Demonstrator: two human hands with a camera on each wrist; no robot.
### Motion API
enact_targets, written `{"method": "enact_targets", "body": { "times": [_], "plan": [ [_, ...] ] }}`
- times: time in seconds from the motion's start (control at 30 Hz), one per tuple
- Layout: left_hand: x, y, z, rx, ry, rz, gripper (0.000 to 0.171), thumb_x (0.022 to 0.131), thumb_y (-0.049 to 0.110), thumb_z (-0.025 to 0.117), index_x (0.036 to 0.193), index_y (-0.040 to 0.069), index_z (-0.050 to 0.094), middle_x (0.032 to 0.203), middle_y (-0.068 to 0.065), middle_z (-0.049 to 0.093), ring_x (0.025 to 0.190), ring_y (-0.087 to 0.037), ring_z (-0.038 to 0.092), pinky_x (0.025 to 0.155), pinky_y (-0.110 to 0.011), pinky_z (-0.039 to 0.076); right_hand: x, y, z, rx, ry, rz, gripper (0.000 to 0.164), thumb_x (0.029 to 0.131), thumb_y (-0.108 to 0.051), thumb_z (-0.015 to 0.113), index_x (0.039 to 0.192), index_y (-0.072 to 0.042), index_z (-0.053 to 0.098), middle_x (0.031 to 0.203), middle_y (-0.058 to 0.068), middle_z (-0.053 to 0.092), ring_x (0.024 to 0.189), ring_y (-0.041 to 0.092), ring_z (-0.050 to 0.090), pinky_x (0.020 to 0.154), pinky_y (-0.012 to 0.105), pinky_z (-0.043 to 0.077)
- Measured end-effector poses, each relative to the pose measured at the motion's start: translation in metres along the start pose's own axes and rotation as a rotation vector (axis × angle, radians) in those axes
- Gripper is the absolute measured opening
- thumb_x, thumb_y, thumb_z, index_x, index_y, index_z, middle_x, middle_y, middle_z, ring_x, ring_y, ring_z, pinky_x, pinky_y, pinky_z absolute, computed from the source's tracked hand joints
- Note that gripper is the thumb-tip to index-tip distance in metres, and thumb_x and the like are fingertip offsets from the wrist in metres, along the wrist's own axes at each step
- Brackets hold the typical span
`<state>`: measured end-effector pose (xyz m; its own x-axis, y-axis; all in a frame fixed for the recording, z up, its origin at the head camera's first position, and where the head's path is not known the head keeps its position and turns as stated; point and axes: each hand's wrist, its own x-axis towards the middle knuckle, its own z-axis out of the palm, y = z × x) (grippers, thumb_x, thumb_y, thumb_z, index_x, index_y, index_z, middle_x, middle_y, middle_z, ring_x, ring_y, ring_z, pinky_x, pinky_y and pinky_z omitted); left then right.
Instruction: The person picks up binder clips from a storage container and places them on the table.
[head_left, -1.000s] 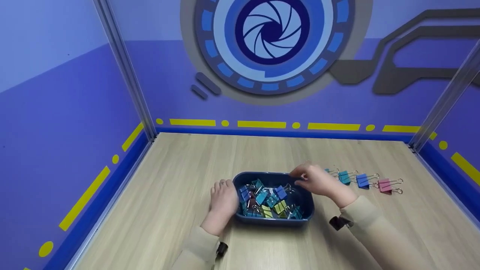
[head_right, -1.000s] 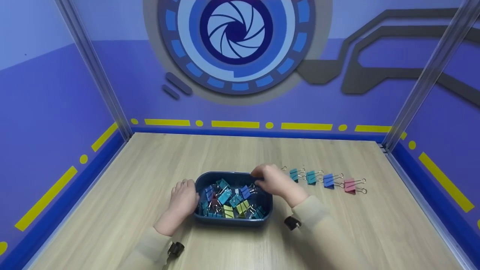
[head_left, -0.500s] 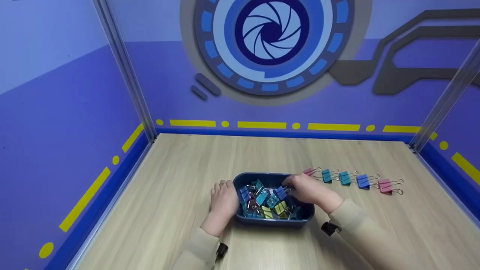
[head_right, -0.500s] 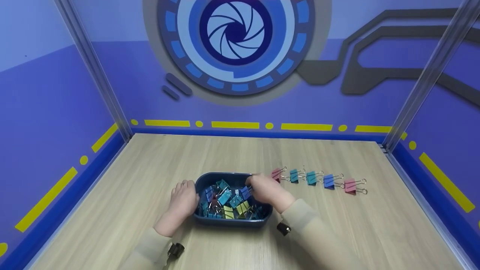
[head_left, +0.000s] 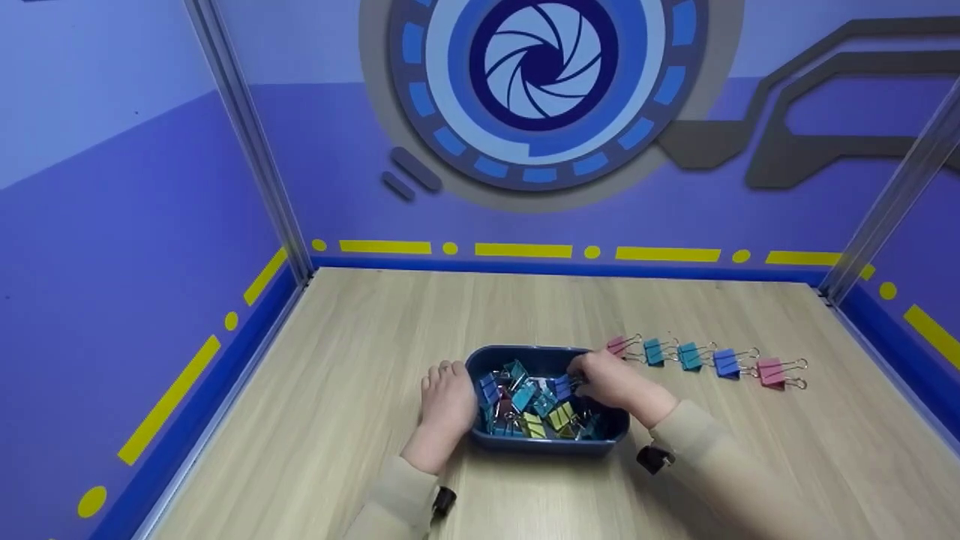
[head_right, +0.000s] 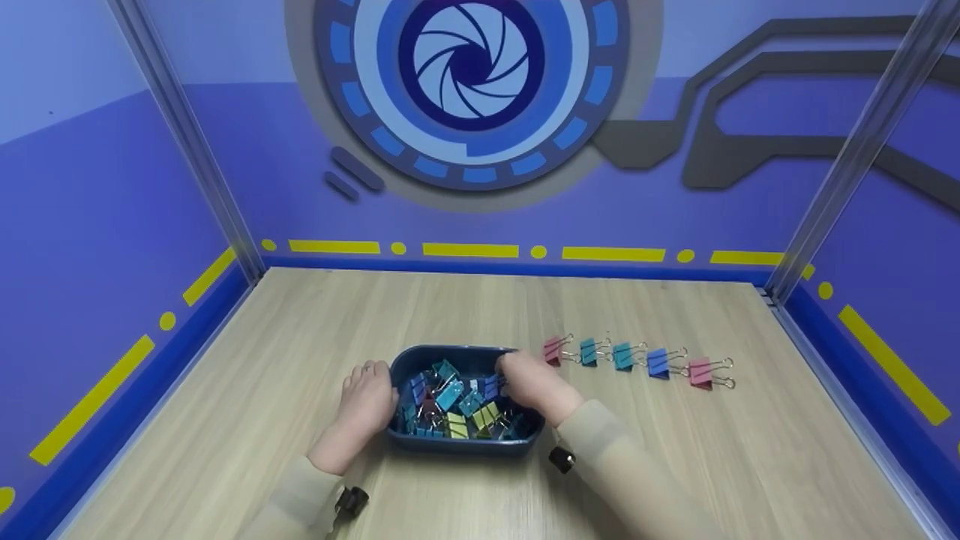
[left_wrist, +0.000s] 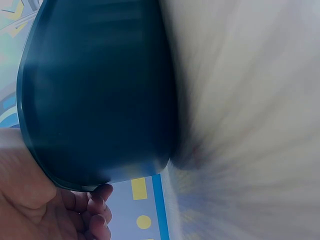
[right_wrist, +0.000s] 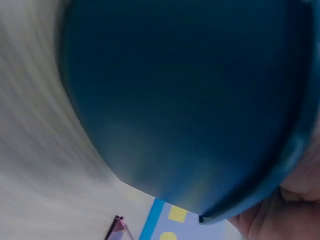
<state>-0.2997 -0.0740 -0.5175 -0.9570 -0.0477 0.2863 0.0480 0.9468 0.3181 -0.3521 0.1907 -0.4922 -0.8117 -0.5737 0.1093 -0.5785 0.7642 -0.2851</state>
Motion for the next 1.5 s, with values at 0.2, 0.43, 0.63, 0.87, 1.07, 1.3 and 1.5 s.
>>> {"method": "enact_targets", "body": {
  "times": [0.2, 0.43, 0.63, 0.87, 1.07, 1.3, 1.5],
  "plan": [
    [0.0, 0.0, 0.0, -0.001, 0.009, 0.01, 0.015, 0.096, 0.006, 0.051, 0.102, -0.006, 0.058, 0.101, -0.021, 0.06, 0.094, -0.036, 0.053, 0.084, -0.046, 0.042, 0.001, 0.003, 0.008, 0.007, 0.045, 0.045, 0.019, 0.081, -0.001, 0.08, 0.099, 0.005, 0.074, 0.093, 0.016, 0.076, 0.086, 0.027, 0.073, 0.079, 0.045, 0.059],
    [-0.002, 0.0, 0.001, 0.028, 0.082, 0.029, 0.011, 0.093, 0.005, 0.052, 0.096, -0.004, 0.059, 0.095, -0.019, 0.061, 0.09, -0.036, 0.055, 0.079, -0.044, 0.043, 0.001, 0.006, 0.017, 0.025, 0.111, -0.012, 0.009, 0.081, -0.001, 0.079, 0.09, 0.0, 0.076, 0.086, 0.01, 0.077, 0.08, 0.022, 0.072, 0.075, 0.04, 0.059],
    [-0.003, -0.001, 0.001, 0.021, 0.082, 0.03, 0.011, 0.093, 0.004, 0.051, 0.096, -0.004, 0.058, 0.094, -0.019, 0.06, 0.09, -0.036, 0.055, 0.08, -0.045, 0.043, 0.002, 0.008, 0.02, 0.146, 0.178, 0.04, 0.006, 0.084, 0.001, 0.077, 0.088, -0.002, 0.077, 0.086, 0.007, 0.077, 0.081, 0.019, 0.072, 0.076, 0.041, 0.059],
    [-0.002, -0.002, 0.003, 0.024, 0.071, 0.03, 0.013, 0.093, 0.006, 0.052, 0.097, -0.005, 0.059, 0.095, -0.02, 0.061, 0.09, -0.035, 0.054, 0.079, -0.045, 0.042, -0.003, 0.008, 0.017, 0.237, 0.245, 0.104, 0.005, 0.086, -0.003, 0.076, 0.09, -0.005, 0.078, 0.09, 0.008, 0.077, 0.083, 0.02, 0.071, 0.076, 0.04, 0.058],
    [-0.001, -0.002, 0.003, 0.019, 0.067, 0.033, 0.013, 0.094, 0.005, 0.051, 0.098, -0.005, 0.059, 0.097, -0.02, 0.061, 0.091, -0.035, 0.054, 0.079, -0.045, 0.042, -0.012, 0.007, 0.007, 0.345, 0.289, 0.155, 0.009, 0.088, -0.003, 0.075, 0.096, -0.005, 0.078, 0.094, 0.008, 0.078, 0.084, 0.018, 0.071, 0.075, 0.03, 0.057],
    [-0.001, -0.001, 0.002, 0.01, 0.045, 0.024, 0.014, 0.095, 0.006, 0.051, 0.1, -0.005, 0.059, 0.098, -0.02, 0.061, 0.092, -0.035, 0.054, 0.081, -0.045, 0.042, -0.026, 0.01, -0.014, 0.403, 0.389, 0.265, 0.012, 0.089, -0.004, 0.074, 0.101, -0.004, 0.078, 0.098, 0.011, 0.078, 0.087, 0.02, 0.071, 0.074, 0.024, 0.054],
    [-0.001, 0.0, 0.001, 0.011, 0.02, 0.01, 0.015, 0.095, 0.005, 0.051, 0.101, -0.006, 0.059, 0.1, -0.021, 0.06, 0.094, -0.036, 0.054, 0.083, -0.046, 0.043, -0.038, 0.025, -0.03, 0.414, 0.441, 0.356, 0.015, 0.093, -0.007, 0.071, 0.106, -0.002, 0.078, 0.099, 0.015, 0.078, 0.088, 0.021, 0.071, 0.071, 0.02, 0.052]
  ]
}}
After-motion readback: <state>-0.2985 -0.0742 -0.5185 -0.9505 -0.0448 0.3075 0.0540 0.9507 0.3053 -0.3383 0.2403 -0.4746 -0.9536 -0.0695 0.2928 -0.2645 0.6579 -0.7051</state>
